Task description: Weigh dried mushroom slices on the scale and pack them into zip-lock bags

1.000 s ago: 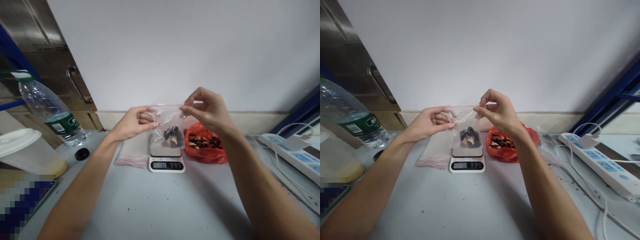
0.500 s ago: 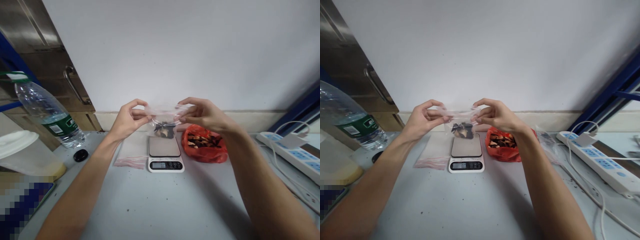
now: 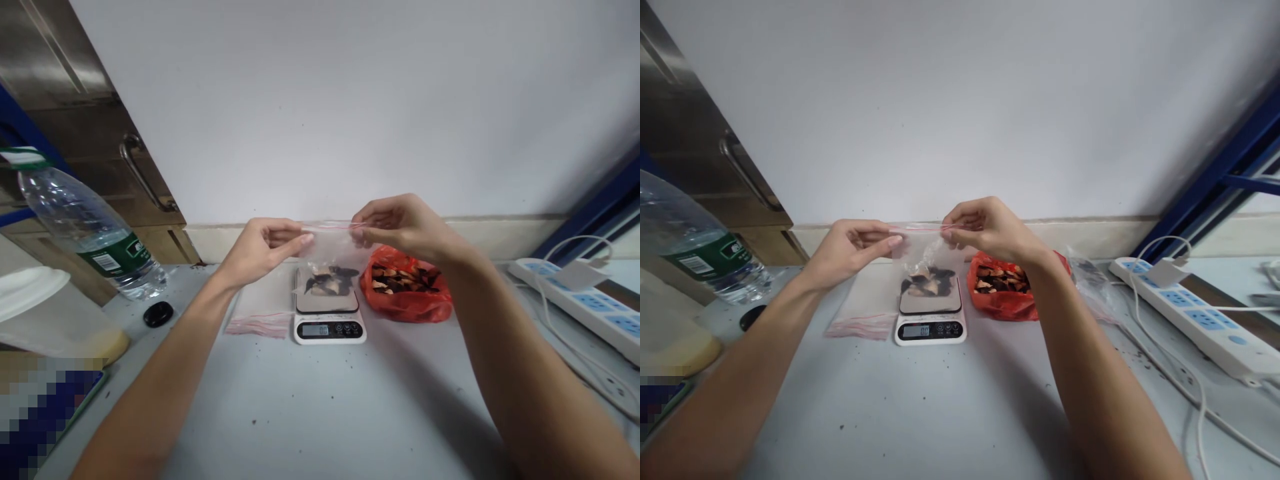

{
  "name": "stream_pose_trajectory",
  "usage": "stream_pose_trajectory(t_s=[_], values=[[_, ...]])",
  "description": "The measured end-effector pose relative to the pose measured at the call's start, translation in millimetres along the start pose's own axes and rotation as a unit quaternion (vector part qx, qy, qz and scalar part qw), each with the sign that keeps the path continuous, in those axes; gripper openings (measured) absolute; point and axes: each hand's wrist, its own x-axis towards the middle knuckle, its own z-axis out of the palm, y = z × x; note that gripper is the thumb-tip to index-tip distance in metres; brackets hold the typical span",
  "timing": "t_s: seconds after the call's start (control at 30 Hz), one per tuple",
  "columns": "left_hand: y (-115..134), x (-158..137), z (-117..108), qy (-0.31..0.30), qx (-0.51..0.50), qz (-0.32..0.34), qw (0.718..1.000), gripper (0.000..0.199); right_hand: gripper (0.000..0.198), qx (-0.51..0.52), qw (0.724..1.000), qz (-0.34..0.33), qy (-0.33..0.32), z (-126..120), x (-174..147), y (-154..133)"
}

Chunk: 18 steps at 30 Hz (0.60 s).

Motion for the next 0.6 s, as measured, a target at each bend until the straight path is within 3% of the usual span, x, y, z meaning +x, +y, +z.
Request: stream_pose_trajectory(t_s=[0.17, 0.33, 0.6], values=[[2, 0, 2, 0.036, 0.065, 0.038, 0.997, 0.028, 0.029, -0.021, 0.999, 0.011, -0.038, -1, -2, -2], [11, -6, 10, 0.057, 0.169, 0.119, 0.977, 0.019, 0.030, -0.112, 0.993, -0.034, -0.026, 8, -2, -13], [19, -11, 19, 0.031, 0.229, 0.173, 0.957, 0.019, 0.029, -0.149, 0.983, -0.099, -0.031, 26, -1, -24]])
